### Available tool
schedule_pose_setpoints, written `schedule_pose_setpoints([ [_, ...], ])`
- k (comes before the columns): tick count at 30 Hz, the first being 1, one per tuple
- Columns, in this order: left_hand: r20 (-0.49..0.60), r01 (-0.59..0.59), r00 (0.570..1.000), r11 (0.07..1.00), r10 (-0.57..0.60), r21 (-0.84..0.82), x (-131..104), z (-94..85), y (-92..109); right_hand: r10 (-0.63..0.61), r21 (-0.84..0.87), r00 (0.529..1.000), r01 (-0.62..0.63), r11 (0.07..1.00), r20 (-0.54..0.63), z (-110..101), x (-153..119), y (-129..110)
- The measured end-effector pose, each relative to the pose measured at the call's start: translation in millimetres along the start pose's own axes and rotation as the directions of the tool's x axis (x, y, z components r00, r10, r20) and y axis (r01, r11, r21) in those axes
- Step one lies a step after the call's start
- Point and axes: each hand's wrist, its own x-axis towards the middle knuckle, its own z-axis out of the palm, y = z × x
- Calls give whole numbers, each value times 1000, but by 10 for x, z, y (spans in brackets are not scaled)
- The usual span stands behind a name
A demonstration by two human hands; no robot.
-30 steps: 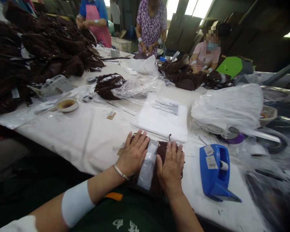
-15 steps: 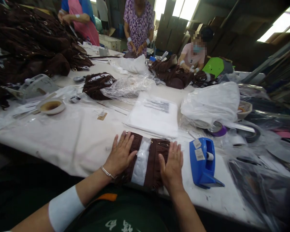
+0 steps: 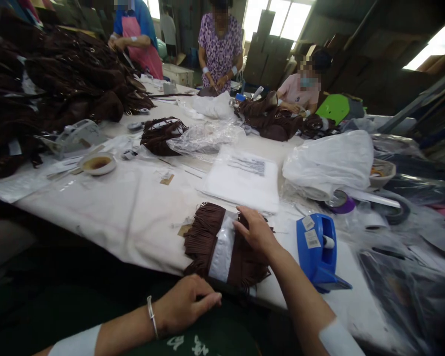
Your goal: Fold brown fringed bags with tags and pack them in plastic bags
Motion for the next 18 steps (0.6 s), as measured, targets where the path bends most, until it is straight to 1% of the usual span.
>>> schedule_pose_setpoints([
  [1,87,121,990,982,-110,-144,-14,73,-22,5,44,997,-9,999,83,10,160,-45],
  [2,153,231,969,933,-195,-274,-8,140,-64,15,71,990,-26,997,144,30,296,-76],
  [3,193,317,946,862,-260,-395,12,200,-119,24,87,982,-41,995,187,51,403,-91],
  [4,209,379,925,778,-316,-502,39,250,-180,31,100,974,-54,993,223,65,482,-91],
  [6,215,434,889,599,-404,-672,92,323,-294,52,138,950,-98,986,308,45,567,-54],
  [7,213,438,875,524,-435,-730,110,347,-337,64,157,935,-126,979,349,7,580,-25],
  [8,203,426,868,470,-453,-773,119,364,-365,78,176,918,-157,972,389,-48,580,6],
  [10,150,358,874,404,-462,-842,114,366,-378,106,212,880,-226,951,463,-188,542,62],
  [12,72,281,877,385,-476,-879,84,322,-335,130,252,839,-301,920,529,-322,452,98],
  [14,8,223,872,382,-490,-897,39,241,-257,142,304,810,-368,879,569,-411,309,108],
  [16,-4,192,888,379,-459,-905,-3,146,-177,142,365,802,-412,835,580,-445,127,98],
  [18,20,187,913,374,-408,-908,-13,45,-123,157,441,803,-466,767,575,-444,-61,81],
])
